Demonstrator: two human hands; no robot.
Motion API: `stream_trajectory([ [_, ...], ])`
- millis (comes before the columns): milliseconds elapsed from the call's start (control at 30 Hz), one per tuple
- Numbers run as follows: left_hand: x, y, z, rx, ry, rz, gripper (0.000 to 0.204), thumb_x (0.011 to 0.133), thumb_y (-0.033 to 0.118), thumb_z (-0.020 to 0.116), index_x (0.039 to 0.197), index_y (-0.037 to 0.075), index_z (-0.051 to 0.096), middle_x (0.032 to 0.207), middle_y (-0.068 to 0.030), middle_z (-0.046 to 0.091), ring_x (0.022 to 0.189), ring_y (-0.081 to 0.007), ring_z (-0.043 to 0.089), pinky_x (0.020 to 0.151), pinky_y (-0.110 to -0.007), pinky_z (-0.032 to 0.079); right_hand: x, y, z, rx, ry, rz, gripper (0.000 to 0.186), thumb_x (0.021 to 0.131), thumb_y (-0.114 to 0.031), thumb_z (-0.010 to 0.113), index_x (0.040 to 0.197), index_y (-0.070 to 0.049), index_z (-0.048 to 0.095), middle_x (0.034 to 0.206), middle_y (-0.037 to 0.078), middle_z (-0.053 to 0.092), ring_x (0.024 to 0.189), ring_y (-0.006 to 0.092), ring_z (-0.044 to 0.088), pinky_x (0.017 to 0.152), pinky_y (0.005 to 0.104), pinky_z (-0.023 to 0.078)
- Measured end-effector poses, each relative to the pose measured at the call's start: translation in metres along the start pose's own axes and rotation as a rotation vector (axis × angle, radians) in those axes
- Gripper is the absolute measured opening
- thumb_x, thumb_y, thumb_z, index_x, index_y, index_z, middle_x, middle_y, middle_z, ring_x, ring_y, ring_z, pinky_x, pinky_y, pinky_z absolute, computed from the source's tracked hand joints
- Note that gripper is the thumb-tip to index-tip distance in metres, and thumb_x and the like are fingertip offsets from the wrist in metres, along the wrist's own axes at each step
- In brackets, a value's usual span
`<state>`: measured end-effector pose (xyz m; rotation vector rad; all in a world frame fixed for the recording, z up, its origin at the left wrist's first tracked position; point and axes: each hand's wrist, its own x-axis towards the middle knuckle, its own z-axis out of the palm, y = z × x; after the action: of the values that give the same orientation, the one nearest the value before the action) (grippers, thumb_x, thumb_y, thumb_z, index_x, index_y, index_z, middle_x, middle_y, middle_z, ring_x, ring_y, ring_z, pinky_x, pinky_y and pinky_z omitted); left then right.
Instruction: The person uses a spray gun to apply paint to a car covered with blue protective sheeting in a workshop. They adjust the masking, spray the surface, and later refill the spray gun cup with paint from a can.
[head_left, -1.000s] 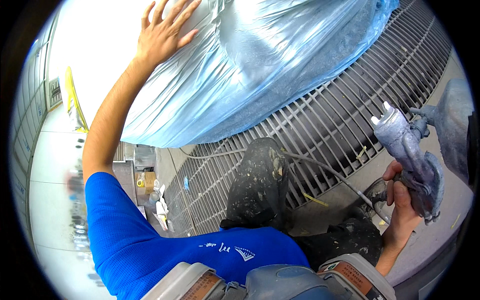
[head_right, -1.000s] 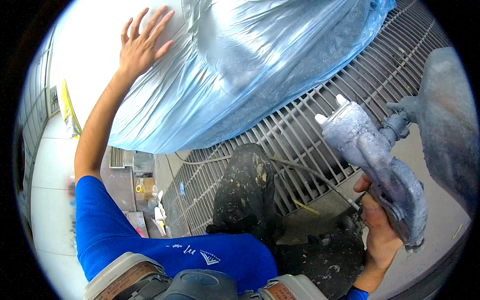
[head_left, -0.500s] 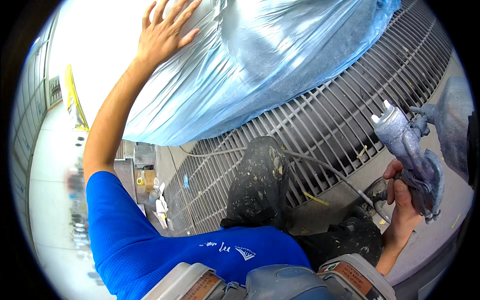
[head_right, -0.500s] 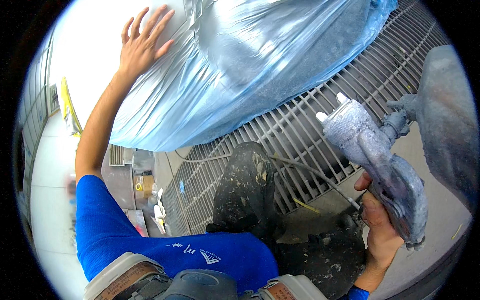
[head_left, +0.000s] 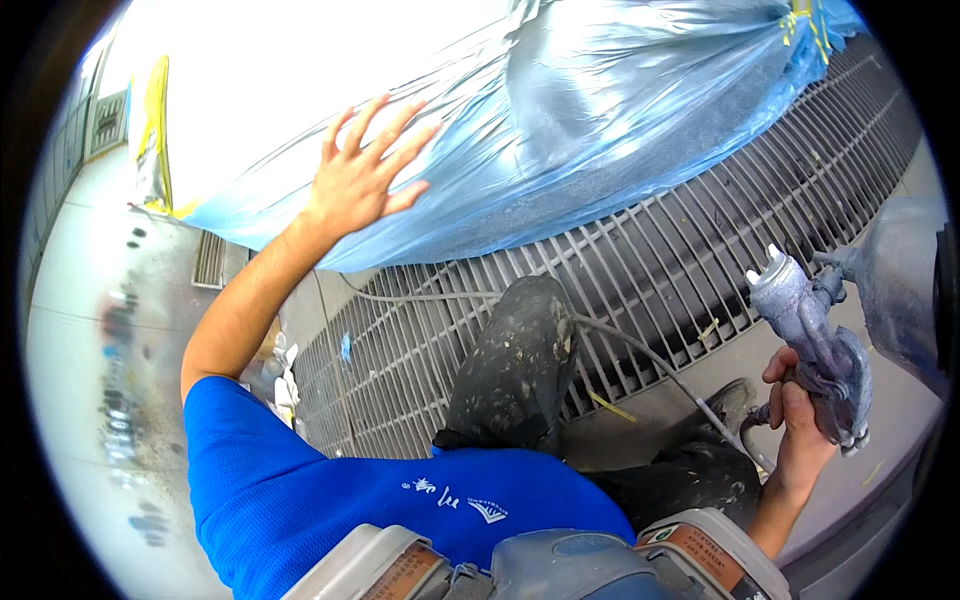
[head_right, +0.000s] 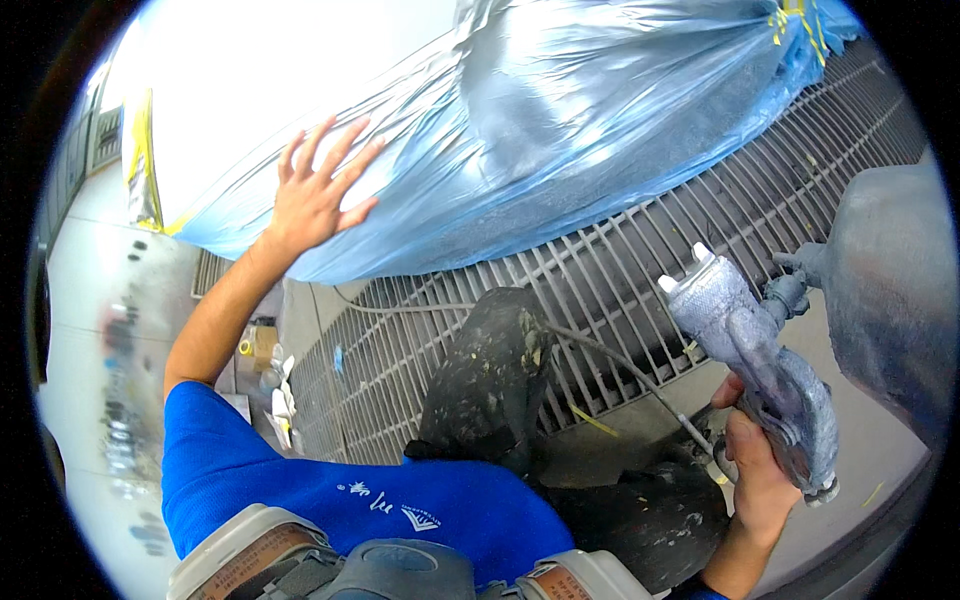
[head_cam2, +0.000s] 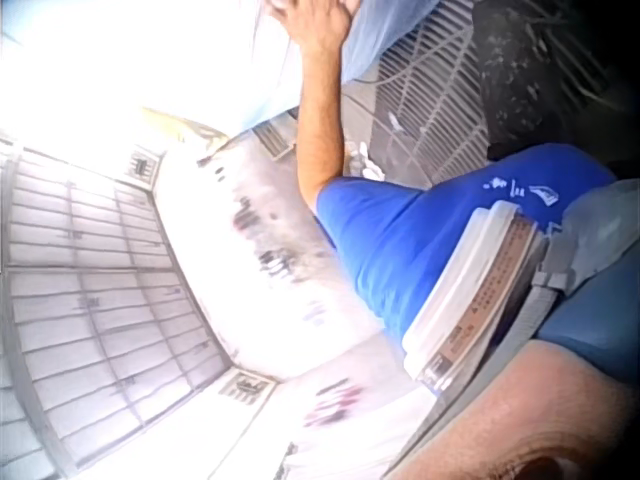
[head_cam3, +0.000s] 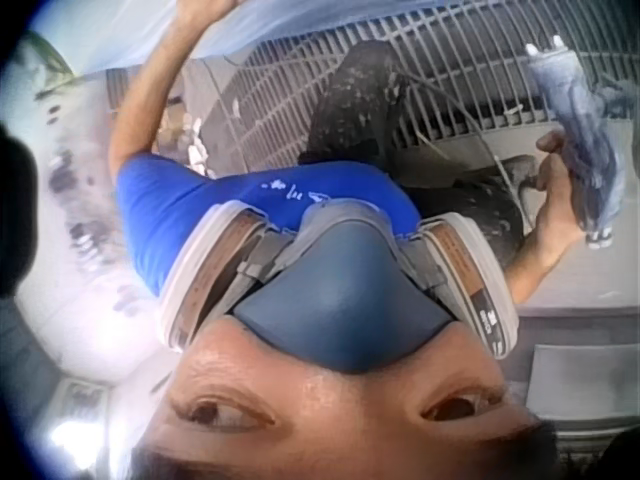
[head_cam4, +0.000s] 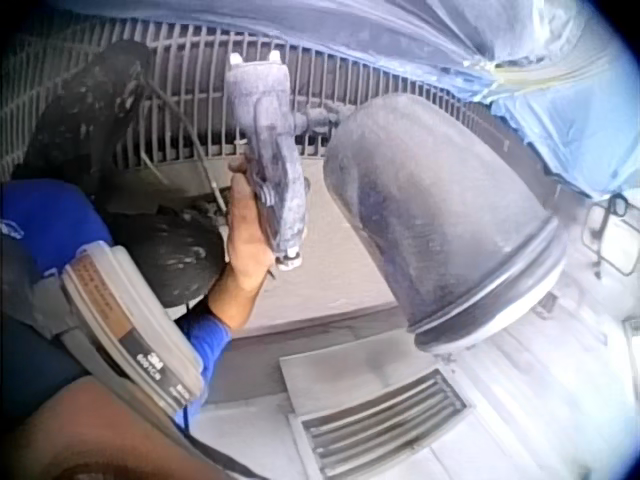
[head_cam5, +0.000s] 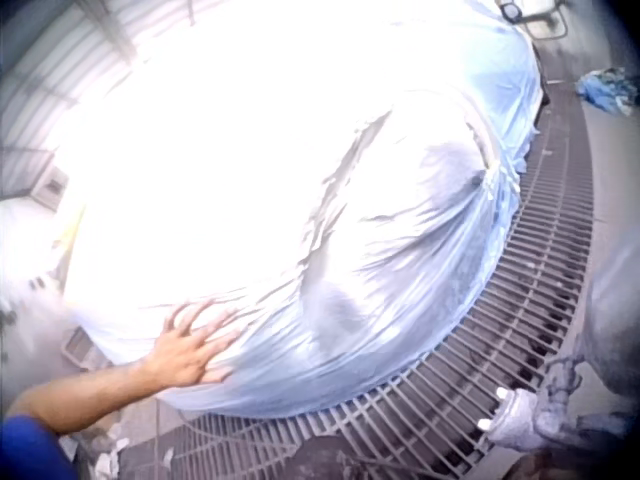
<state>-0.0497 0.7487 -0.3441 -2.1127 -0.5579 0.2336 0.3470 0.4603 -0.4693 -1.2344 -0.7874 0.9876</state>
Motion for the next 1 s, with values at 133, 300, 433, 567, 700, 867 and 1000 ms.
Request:
stream_trajectory([
  [133, -0.015, -0.032, 0.009, 0.078, -0.009, -0.145, 0.066, 0.090, 0.061, 0.050, 0.149, 0.033, 0.036, 0.157, 0.0012, 0.028, 0.147, -0.0245, 0.016, 0.119, -0.045, 0.000, 0.000, -0.007, 0.017, 0.012, -0.034, -0.023, 0.035, 0.083, -0.013, 0.066, 0.112, 0.006, 0.061, 0.087, 0.012, 0.063, 0.058, 0.0080, 0.047, 0.051, 0.0209, 0.036],
  [300, 0.010, -0.059, 0.018, 0.093, 0.102, -0.153, 0.066, 0.091, 0.062, 0.049, 0.150, 0.037, 0.032, 0.159, 0.0032, 0.024, 0.148, -0.0223, 0.012, 0.119, -0.045, -0.002, 0.000, -0.002, 0.022, -0.007, -0.049, -0.052, 0.037, 0.083, -0.016, 0.066, 0.112, 0.007, 0.060, 0.086, 0.012, 0.062, 0.056, 0.0081, 0.045, 0.050, 0.0214, 0.035],
  [433, 0.023, -0.066, 0.029, 0.050, 0.210, -0.101, 0.067, 0.091, 0.063, 0.048, 0.150, 0.037, 0.030, 0.159, 0.0036, 0.023, 0.148, -0.0219, 0.011, 0.119, -0.045, 0.000, -0.002, 0.000, 0.026, 0.008, -0.030, -0.047, 0.038, 0.083, -0.017, 0.066, 0.112, 0.007, 0.060, 0.087, 0.012, 0.063, 0.056, 0.0079, 0.045, 0.050, 0.0213, 0.035],
  [567, 0.027, -0.069, 0.036, 0.031, 0.234, -0.085, 0.068, 0.091, 0.064, 0.047, 0.151, 0.037, 0.030, 0.159, 0.0035, 0.023, 0.148, -0.0220, 0.010, 0.119, -0.046, -0.001, -0.004, 0.004, 0.022, 0.007, -0.017, -0.029, 0.038, 0.083, -0.017, 0.067, 0.112, 0.006, 0.061, 0.087, 0.012, 0.063, 0.056, 0.0078, 0.046, 0.050, 0.0212, 0.036],
  [700, 0.019, -0.070, 0.042, 0.023, 0.203, -0.078, 0.068, 0.091, 0.064, 0.047, 0.151, 0.037, 0.030, 0.159, 0.0034, 0.023, 0.148, -0.0220, 0.010, 0.119, -0.046, -0.002, -0.004, 0.003, 0.022, -0.003, -0.008, -0.010, 0.038, 0.083, -0.017, 0.067, 0.112, 0.006, 0.061, 0.089, 0.012, 0.064, 0.057, 0.0077, 0.047, 0.051, 0.0209, 0.036],
  [867, 0.018, -0.069, 0.042, 0.040, 0.193, -0.099, 0.069, 0.091, 0.064, 0.047, 0.151, 0.037, 0.030, 0.159, 0.0031, 0.022, 0.148, -0.0223, 0.010, 0.119, -0.046, -0.001, -0.004, 0.004, 0.021, 0.007, -0.014, -0.014, 0.038, 0.083, -0.017, 0.067, 0.113, 0.006, 0.061, 0.090, 0.013, 0.065, 0.057, 0.0079, 0.047, 0.051, 0.0206, 0.037],
  [1000, 0.025, -0.071, 0.041, 0.027, 0.248, -0.091, 0.069, 0.090, 0.064, 0.048, 0.151, 0.036, 0.030, 0.159, 0.0028, 0.022, 0.148, -0.0221, 0.011, 0.119, -0.046, -0.001, -0.003, 0.004, 0.021, 0.002, -0.030, -0.026, 0.038, 0.083, -0.017, 0.067, 0.113, 0.006, 0.061, 0.090, 0.012, 0.065, 0.057, 0.0080, 0.047, 0.051, 0.0207, 0.037],
])
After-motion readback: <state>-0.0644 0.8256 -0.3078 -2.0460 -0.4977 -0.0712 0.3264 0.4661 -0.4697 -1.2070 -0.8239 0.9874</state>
